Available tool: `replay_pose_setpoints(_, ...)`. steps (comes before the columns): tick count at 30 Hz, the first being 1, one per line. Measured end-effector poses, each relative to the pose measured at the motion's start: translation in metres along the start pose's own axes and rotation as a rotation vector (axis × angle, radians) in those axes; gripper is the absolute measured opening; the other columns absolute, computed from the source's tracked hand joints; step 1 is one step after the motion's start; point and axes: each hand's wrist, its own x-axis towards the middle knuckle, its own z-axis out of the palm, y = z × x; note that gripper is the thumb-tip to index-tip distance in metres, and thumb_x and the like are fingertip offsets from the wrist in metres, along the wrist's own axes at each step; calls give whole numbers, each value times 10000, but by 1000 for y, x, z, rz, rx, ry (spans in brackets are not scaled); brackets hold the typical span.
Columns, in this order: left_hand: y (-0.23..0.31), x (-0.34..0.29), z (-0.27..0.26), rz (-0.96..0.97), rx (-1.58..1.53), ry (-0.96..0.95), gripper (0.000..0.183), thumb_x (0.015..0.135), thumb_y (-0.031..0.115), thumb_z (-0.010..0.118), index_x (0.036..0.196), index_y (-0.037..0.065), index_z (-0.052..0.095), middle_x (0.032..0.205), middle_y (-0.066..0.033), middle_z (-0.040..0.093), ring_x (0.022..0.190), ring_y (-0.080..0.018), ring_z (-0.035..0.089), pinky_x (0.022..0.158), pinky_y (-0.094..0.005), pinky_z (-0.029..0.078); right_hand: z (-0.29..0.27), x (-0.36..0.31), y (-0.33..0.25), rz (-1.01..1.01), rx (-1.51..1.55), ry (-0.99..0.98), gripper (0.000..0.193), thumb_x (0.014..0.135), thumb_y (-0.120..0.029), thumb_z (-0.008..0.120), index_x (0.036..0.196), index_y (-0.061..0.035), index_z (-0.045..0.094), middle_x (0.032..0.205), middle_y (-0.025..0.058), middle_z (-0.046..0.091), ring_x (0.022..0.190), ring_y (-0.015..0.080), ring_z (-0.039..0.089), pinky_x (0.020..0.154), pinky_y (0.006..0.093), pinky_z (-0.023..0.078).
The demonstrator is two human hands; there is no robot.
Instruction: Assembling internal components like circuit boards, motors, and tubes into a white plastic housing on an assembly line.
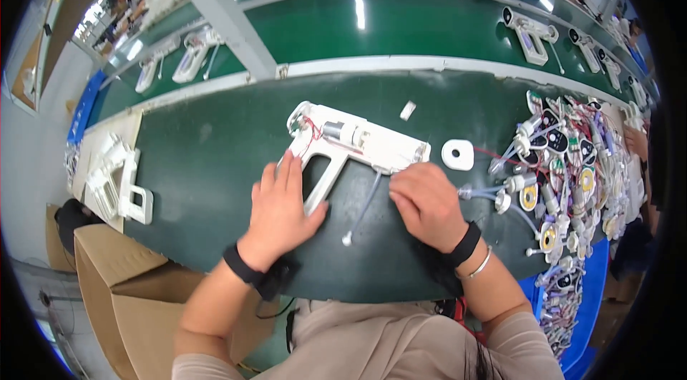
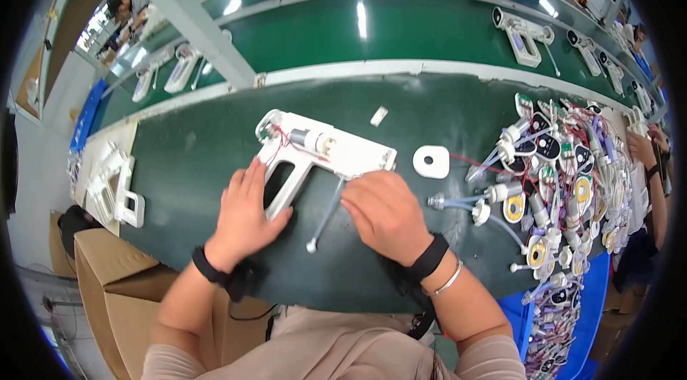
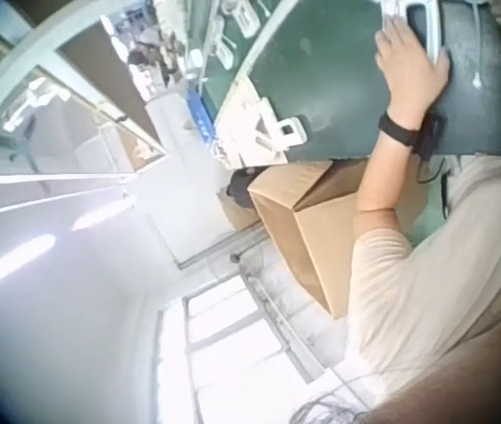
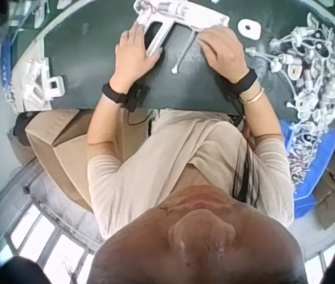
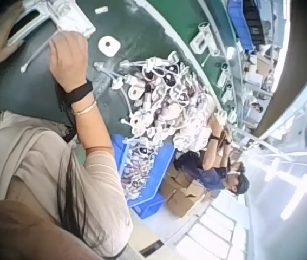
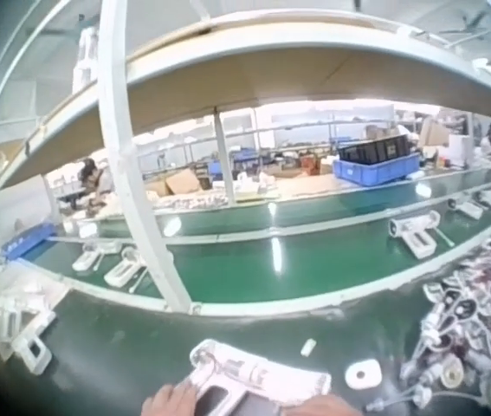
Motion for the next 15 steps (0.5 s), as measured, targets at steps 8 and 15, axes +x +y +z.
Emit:
replay_pose_setpoints(8,20,245,0,-117,-74,35,579,728,393,653,1114,-30,564,1175,-191,597,1045,-397,566,865,-521,461,-3,-15,14,77,-43,-6,148,735,-43,695,867,-47,628,895,85,631,863,278,594,792,377,484)
replay_pose_setpoints(15,0,343,66,-427,-33,-31,853,728,470,680,1420,87,360,1465,-151,367,1269,-403,424,997,-575,372,10,-31,17,228,-48,-253,153,753,-128,697,884,-73,641,966,61,626,929,275,584,827,390,468)
